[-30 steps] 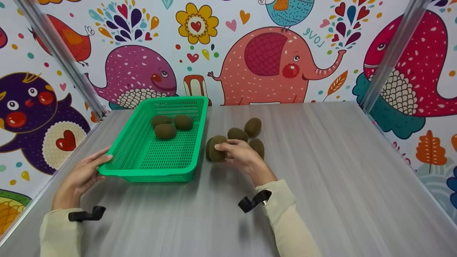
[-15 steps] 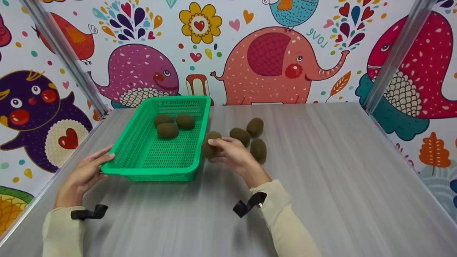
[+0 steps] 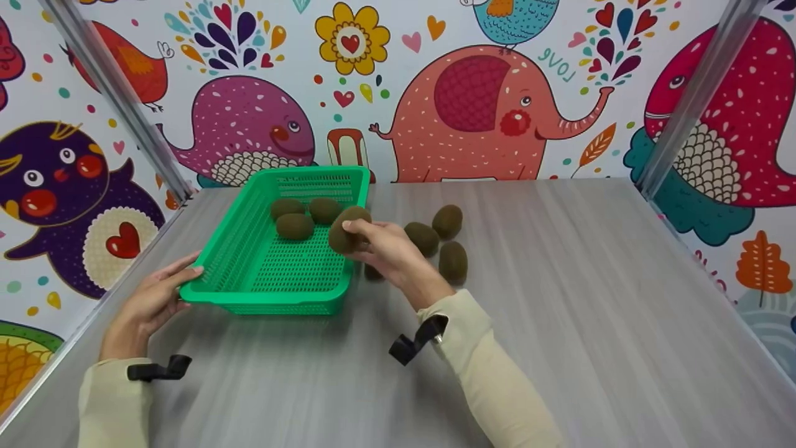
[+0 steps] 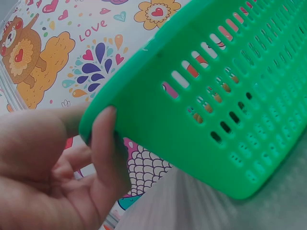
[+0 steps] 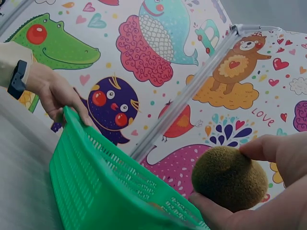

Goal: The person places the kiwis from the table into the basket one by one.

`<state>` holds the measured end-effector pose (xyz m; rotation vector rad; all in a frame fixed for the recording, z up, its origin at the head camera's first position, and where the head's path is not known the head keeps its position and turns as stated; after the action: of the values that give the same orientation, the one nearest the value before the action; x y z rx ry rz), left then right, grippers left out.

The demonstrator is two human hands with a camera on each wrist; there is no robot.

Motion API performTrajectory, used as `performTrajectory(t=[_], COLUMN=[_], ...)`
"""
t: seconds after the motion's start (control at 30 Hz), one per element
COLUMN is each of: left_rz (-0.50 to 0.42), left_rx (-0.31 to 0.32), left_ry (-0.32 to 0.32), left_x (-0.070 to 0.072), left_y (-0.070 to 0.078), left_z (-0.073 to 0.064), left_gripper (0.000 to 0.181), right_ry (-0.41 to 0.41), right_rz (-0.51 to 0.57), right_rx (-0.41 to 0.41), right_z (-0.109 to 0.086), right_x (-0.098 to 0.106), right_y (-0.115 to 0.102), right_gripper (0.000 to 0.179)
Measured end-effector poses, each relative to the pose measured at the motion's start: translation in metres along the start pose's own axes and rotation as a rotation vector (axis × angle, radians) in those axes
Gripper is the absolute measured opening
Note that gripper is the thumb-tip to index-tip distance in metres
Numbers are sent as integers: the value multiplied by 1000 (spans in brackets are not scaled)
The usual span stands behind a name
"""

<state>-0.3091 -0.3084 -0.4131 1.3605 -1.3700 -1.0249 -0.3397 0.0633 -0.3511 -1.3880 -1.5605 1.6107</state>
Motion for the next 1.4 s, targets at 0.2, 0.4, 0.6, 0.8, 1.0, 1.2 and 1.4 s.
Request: performTrajectory(t=[0.2,0.4,0.6,0.8,1.0,1.2,1.4], left_rz=[6,0,-5,-13,-8,-4,-12], left_rx=[7,10,2,14,10,10,-6], left_ry=[3,-8,4,1,1,-3,-2], left_x=[-1,-2,0,0,0,0,-1], left_y=[0,-1,-3,-6,-4,-2,0], left_z=[0,2,0,-1,-2,-2,-1], left_gripper=[64,65,63,63,63,63,63], right_ry=[9,35,47,82,116,161,204], right_rz=[74,155,181,151,173,192,267], right_rx=[-26,-51,-78,-94,-100,-106,-111], right_z=[10,25,44,59,74,83,94], right_x=[-15,-31,-48,-56,-56,-62,-68], right_y=[-6,-7,-6,-1,5,13,24], right_gripper=[56,56,51,46,38,44,57])
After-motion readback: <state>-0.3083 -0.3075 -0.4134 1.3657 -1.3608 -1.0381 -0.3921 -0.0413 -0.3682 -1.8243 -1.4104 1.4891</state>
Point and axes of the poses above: each hand's wrist, its own z-axis towards the middle knuckle, its own x-axis out of the back of the hand, y = z × x, the point moved 7 cm from there along z, towards the middle knuckle, and after that the axes turned 2 degrees about -y, right-handed, at the moved point
